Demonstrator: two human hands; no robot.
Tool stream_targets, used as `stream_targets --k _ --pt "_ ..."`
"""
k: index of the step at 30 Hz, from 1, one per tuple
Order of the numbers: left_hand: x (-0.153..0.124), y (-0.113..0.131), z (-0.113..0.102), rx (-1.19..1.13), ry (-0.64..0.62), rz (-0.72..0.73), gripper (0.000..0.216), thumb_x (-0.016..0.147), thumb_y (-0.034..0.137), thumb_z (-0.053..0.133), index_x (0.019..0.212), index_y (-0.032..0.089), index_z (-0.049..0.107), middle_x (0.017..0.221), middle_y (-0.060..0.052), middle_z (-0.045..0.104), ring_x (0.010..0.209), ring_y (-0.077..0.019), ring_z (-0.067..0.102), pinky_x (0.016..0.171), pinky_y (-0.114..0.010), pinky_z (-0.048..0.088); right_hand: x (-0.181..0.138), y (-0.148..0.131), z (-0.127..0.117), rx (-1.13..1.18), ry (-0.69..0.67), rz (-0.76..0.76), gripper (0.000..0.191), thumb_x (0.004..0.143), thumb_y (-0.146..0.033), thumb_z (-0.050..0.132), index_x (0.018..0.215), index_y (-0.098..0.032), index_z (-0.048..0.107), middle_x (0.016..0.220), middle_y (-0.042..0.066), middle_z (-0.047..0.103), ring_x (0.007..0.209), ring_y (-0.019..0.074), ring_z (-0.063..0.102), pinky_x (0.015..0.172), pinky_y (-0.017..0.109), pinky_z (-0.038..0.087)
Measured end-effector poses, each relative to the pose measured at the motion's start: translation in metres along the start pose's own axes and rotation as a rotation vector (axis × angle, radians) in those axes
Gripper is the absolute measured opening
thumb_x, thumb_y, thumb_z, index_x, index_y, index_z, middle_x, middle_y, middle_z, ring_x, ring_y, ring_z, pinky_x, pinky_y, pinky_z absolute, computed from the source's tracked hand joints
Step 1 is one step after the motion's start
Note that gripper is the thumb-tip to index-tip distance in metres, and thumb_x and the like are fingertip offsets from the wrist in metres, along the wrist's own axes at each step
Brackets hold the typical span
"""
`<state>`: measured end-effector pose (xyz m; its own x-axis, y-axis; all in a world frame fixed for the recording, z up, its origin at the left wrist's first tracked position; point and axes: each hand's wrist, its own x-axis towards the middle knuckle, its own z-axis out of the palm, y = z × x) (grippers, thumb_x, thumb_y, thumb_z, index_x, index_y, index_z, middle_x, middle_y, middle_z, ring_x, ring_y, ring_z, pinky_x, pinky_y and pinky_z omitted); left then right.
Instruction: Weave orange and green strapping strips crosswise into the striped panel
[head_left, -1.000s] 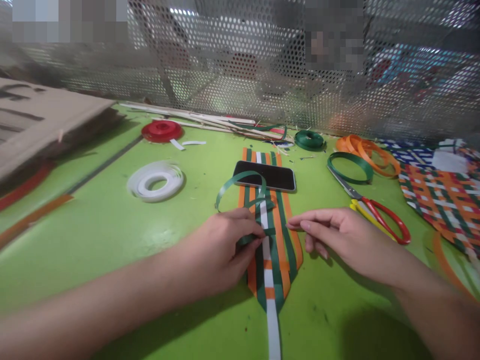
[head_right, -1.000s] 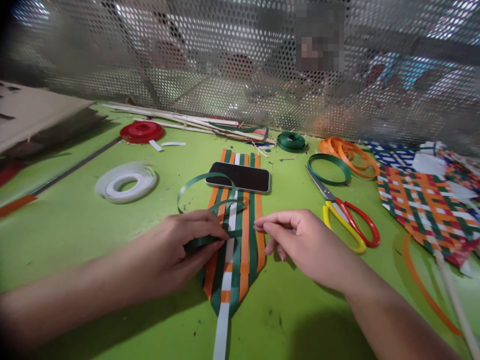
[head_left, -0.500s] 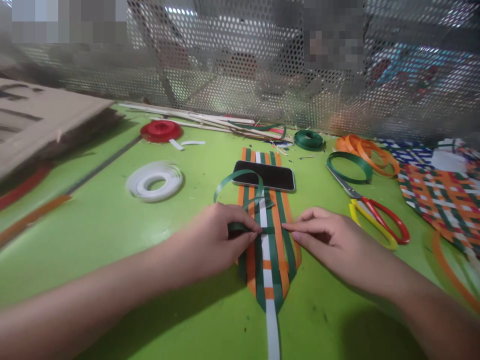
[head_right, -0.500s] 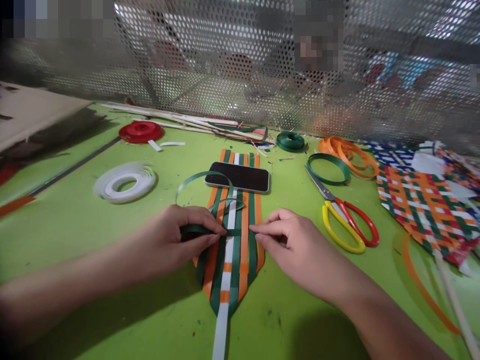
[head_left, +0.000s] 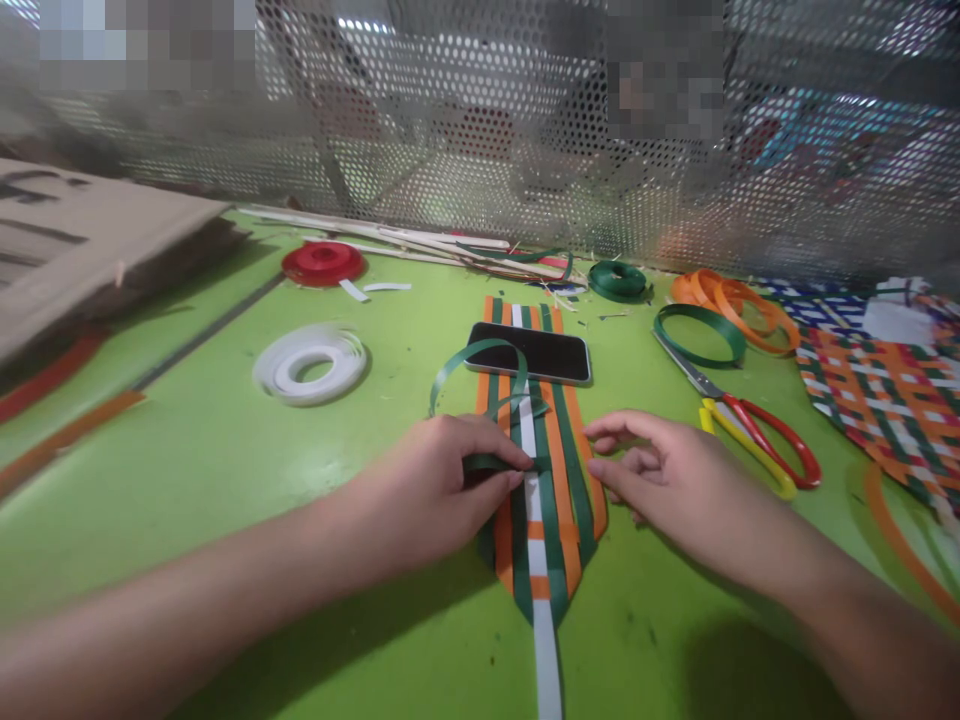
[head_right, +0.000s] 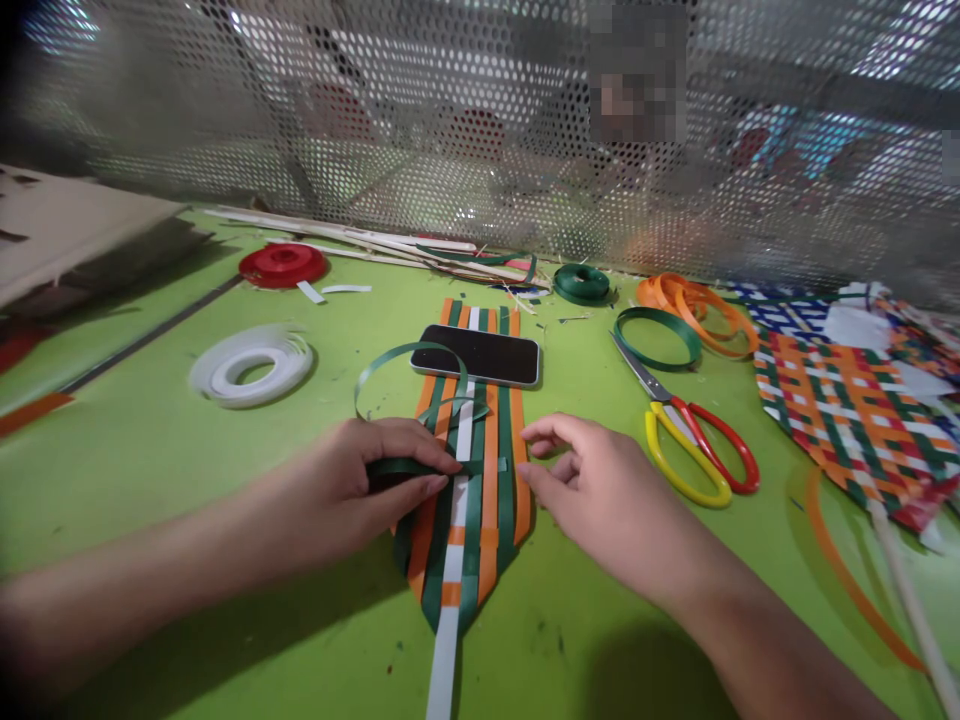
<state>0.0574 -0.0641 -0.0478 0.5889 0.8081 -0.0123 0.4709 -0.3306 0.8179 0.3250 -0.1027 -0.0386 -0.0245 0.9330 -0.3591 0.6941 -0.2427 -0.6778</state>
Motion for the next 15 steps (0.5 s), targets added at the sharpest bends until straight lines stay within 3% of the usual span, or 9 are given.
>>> stream_targets --k 7,15 --pt "-0.0031 0.0025 0.0029 0.156 -0.040 0.190 0.029 0.103 0.015 0.054 0.118 0.018 0.079 0.116 -0.008 0.078 0.101 -0.0208 0.074 0.089 -0.035 0.064 0.0023 -0.0035 -0.0022 0.260 -0.096 0.066 0.033 0.107 -0.035 0.058 0.136 -0.017 0.060 0.085 0.005 0.076 0.065 0.0168 0.069 0.060 0.030 0.055" --pt "-0.0006 0.0004 0.0043 0.169 -0.049 0.239 0.032 0.106 0.017 0.050 0.120 0.018 0.079 0.120 -0.009 0.077 0.105 -0.0223 0.074 0.090 -0.035 0.063 0.0079 -0.0015 0.0020 0.317 -0.164 0.024 0.023 0.102 -0.032 0.066 0.119 -0.018 0.070 0.078 0.000 0.072 0.058 0.0112 0.060 0.051 0.022 0.048"
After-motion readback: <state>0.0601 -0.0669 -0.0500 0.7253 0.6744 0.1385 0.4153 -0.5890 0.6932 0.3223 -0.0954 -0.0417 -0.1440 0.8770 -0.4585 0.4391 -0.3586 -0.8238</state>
